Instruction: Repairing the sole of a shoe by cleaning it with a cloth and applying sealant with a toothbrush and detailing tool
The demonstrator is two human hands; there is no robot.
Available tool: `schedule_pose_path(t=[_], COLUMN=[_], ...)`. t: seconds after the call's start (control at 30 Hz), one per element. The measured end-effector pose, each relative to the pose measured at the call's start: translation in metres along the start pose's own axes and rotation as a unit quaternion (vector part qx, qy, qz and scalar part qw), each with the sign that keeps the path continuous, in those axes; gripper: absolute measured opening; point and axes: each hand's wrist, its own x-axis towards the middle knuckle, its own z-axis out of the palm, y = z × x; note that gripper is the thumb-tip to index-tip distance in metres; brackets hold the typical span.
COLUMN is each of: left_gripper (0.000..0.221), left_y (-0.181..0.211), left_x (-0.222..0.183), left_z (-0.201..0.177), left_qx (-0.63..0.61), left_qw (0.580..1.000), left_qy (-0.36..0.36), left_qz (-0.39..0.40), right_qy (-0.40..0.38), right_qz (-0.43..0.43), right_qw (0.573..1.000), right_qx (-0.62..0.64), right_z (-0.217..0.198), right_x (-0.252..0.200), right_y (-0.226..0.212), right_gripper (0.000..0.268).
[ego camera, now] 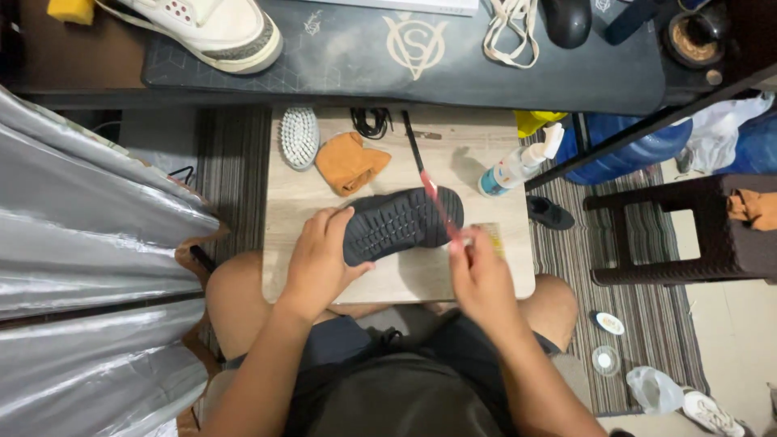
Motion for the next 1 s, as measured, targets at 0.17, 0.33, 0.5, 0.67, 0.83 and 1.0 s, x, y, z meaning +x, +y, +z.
schedule_pose_path(t=[0.17,0.33,0.5,0.67,0.83,1.0], left_gripper=[0.104,0.101,0.106,0.098,0.094,0.094], left_y=[0.002,0.008,0.011,0.011,0.021,0.021], left_x=[0.008,0.006,0.009,0.017,0.025,0.027], left_z=[0.007,0.012,0.010,0.001,0.005,0.006], left_qx=[-0.044,-0.038,0.021,0.054,0.099,0.104], left_qw=[0.998,0.997,0.998,0.996,0.993,0.993], left_qy=[0.005,0.023,0.002,-0.047,-0.036,-0.039], left_qz=[-0.035,-0.057,-0.055,-0.050,-0.046,-0.028], right_qy=[-0.021,-0.001,-0.042,0.051,0.071,0.070], right_qz=[-0.011,-0.035,-0.059,-0.198,-0.217,-0.209], right_qw=[0.999,0.999,0.997,0.979,0.969,0.963], right_qx=[0.023,0.009,0.011,-0.017,-0.088,-0.156], right_z=[0.017,0.010,0.004,0.054,0.075,0.093], right_x=[-0.035,-0.045,-0.049,-0.043,-0.051,-0.056], right_y=[0.062,0.057,-0.010,0.036,0.052,0.058], right_gripper=[0.011,0.014,0.049,0.045,0.049,0.050])
